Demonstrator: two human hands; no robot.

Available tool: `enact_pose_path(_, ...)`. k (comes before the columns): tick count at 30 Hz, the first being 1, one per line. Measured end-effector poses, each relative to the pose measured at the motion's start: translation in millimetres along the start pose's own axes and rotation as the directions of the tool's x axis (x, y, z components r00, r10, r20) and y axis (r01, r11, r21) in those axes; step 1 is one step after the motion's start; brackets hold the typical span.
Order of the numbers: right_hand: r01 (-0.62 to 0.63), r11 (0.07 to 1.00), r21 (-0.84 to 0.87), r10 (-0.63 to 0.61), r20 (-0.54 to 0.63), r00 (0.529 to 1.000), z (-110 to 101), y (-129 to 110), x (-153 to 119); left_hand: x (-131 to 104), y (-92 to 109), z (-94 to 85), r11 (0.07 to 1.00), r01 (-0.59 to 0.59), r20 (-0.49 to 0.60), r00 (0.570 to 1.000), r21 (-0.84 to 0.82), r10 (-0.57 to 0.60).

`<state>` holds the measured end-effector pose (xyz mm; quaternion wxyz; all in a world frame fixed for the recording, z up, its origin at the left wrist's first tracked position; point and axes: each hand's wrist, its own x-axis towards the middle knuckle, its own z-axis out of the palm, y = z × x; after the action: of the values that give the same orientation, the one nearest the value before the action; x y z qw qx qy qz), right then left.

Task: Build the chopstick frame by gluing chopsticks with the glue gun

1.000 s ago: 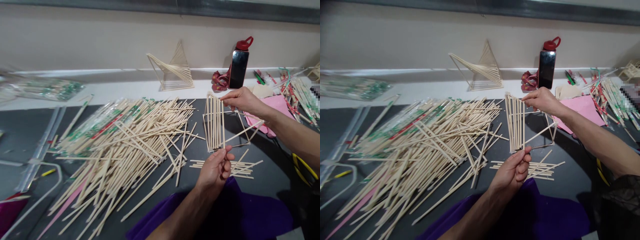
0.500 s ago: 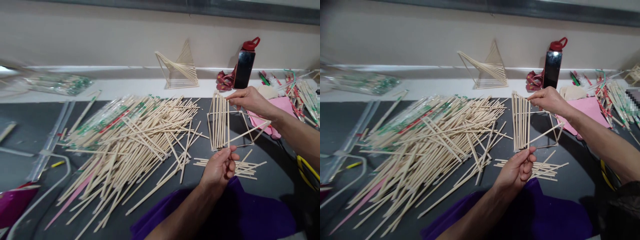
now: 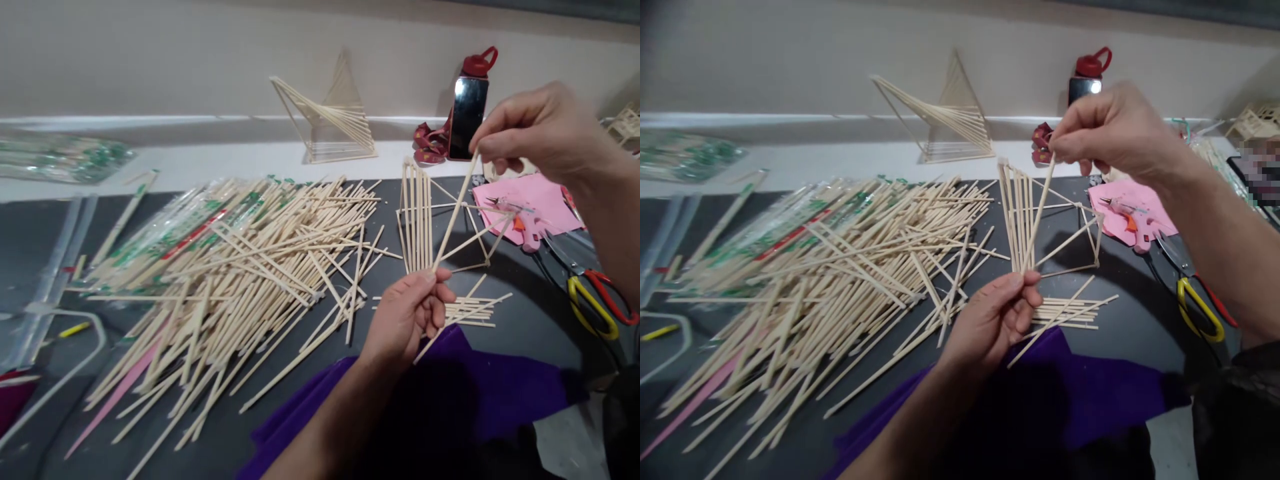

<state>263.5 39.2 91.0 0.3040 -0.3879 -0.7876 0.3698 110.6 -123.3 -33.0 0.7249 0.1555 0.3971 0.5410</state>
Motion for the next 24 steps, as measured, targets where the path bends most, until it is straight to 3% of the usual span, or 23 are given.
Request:
enact_pose_path(3,0.095,0.991,-0.090,-0.101,-0.063,0.993,-16,-20,-38,-11,14,-3.7,0.981,-0.099,-0.039,0.993,0.168,0.107)
enact_pose_path(5,0.072,0.976,-0.206,-0.086,-0.061,0.994,-22,-21,-69,-20,20,-10.4,0.932,-0.167,-0.046,0.980,0.322,0.192)
enact_pose_path(8,0.078,0.933,-0.352,-0.064,0.052,0.997,-21,-1,-114,-34,21,-25.4,0.807,-0.203,-0.044,0.961,0.555,0.272)
enact_pose_path(10,0.036,0.938,-0.345,0.002,0.110,0.994,-13,21,-138,-42,19,-36.3,0.700,-0.200,-0.041,0.949,0.686,0.312)
enact_pose_path(13,-0.092,0.959,-0.269,0.117,0.080,0.990,5,52,-162,-48,10,-50.0,0.413,-0.296,0.082,0.883,0.861,0.461)
enact_pose_path(15,-0.185,0.955,-0.231,0.197,0.029,0.980,17,66,-169,-51,3,-55.9,0.121,-0.424,0.294,0.781,0.898,0.551)
enact_pose_path(17,-0.236,0.947,-0.218,0.242,0.001,0.970,25,73,-173,-52,-6,-58.2,-0.142,-0.530,0.511,0.658,0.836,0.553)
enact_pose_path(19,-0.229,0.948,-0.222,0.242,0.030,0.970,30,74,-174,-52,-14,-56.9,-0.313,-0.571,0.640,0.562,0.759,0.524)
enact_pose_path(20,-0.207,0.950,-0.232,0.228,0.066,0.972,31,73,-174,-52,-18,-55.1,-0.379,-0.569,0.679,0.533,0.729,0.505)
enact_pose_path(22,-0.122,0.953,-0.276,0.175,0.175,0.969,33,71,-174,-49,-24,-50.5,-0.484,-0.545,0.729,0.526,0.684,0.438)
enact_pose_path(24,-0.012,0.942,-0.334,0.125,0.318,0.940,34,69,-174,-44,-28,-46.6,-0.547,-0.515,0.740,0.572,0.660,0.354)
